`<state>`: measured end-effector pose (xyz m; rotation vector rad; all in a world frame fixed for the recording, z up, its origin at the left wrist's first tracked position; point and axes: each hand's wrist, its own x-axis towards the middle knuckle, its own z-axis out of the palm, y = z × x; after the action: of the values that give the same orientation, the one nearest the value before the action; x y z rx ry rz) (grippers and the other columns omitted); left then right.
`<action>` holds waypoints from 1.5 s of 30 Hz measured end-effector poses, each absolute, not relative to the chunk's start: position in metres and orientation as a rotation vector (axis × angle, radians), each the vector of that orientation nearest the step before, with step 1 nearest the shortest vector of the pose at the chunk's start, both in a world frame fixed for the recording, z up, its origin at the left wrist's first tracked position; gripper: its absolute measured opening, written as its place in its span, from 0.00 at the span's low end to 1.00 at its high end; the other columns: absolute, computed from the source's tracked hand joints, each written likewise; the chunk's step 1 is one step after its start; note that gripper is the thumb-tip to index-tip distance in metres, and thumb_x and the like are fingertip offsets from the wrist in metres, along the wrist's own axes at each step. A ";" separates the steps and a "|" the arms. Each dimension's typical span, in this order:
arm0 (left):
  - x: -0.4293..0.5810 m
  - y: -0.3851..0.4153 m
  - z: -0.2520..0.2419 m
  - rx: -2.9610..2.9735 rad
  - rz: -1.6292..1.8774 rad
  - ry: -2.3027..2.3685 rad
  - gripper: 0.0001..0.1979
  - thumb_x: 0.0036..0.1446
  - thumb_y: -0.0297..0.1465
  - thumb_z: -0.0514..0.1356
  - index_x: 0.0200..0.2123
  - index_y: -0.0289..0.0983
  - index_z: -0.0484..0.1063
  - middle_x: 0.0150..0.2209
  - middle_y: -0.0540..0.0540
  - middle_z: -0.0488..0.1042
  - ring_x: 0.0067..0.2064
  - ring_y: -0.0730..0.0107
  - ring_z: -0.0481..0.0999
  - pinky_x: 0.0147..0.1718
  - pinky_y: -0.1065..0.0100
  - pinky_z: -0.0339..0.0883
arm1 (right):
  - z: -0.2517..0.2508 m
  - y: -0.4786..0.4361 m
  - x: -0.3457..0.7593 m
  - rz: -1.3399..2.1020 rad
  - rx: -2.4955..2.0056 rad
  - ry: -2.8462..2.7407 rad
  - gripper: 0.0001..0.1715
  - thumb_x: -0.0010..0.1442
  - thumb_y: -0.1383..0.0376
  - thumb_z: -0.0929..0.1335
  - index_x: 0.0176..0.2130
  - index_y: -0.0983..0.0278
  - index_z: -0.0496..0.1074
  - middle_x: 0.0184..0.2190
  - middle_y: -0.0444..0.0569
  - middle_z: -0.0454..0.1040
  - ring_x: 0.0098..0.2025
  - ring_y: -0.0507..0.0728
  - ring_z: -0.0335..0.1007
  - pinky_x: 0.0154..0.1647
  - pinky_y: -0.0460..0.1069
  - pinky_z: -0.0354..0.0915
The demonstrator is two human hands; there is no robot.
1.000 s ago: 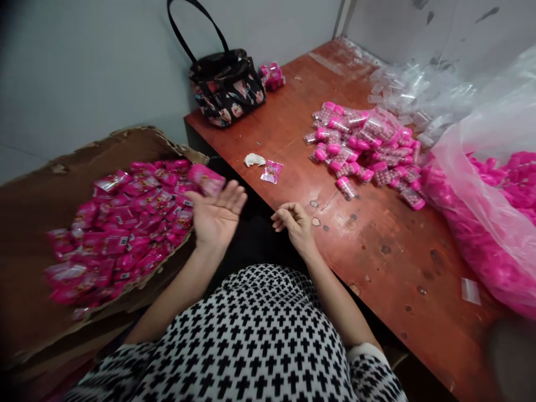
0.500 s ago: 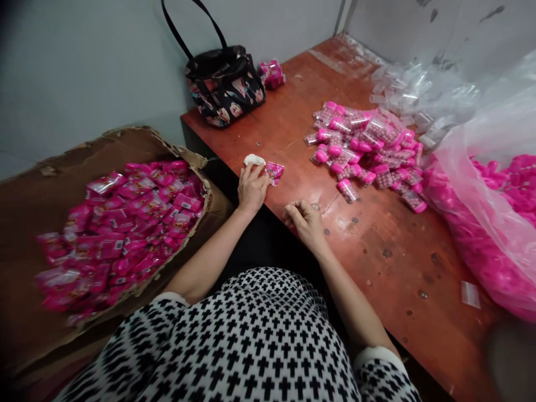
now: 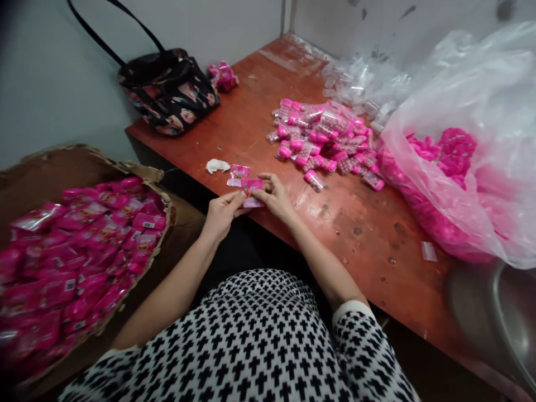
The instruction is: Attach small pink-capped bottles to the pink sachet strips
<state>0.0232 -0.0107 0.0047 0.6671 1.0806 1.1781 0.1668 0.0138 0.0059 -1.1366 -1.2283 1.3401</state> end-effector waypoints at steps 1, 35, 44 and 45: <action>0.024 -0.011 0.004 0.669 1.103 1.050 0.15 0.39 0.36 0.70 0.30 0.33 0.78 0.31 0.44 0.79 0.35 0.65 0.78 0.37 0.65 0.73 | 0.009 0.010 0.172 1.357 -1.154 -1.295 0.26 0.49 0.58 0.71 0.45 0.59 0.62 0.22 0.35 0.67 0.22 0.49 0.63 0.25 0.44 0.60; 0.060 -0.023 0.017 0.056 1.266 0.791 0.10 0.45 0.29 0.69 0.29 0.33 0.72 0.26 0.49 0.75 0.26 0.76 0.74 0.29 0.73 0.69 | 0.010 -0.077 0.164 1.217 -1.393 -1.145 0.19 0.59 0.49 0.63 0.38 0.62 0.65 0.23 0.39 0.70 0.18 0.46 0.66 0.15 0.41 0.64; 0.054 -0.026 0.020 0.290 1.259 0.800 0.16 0.40 0.36 0.71 0.24 0.33 0.69 0.22 0.50 0.72 0.22 0.77 0.71 0.25 0.73 0.65 | 0.003 -0.074 0.160 1.251 -1.365 -1.164 0.19 0.59 0.49 0.63 0.38 0.62 0.65 0.23 0.40 0.70 0.19 0.46 0.67 0.15 0.40 0.64; 0.054 -0.026 0.021 0.324 1.247 0.781 0.16 0.39 0.37 0.71 0.24 0.33 0.69 0.21 0.50 0.72 0.22 0.76 0.71 0.24 0.73 0.65 | 0.002 -0.073 0.161 1.241 -1.359 -1.172 0.19 0.59 0.49 0.63 0.38 0.62 0.66 0.23 0.40 0.70 0.19 0.46 0.67 0.15 0.40 0.64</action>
<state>0.0538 -0.0258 0.0211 0.3243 0.7812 1.2470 0.1607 -0.0732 0.0022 -1.3589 -1.1723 1.2405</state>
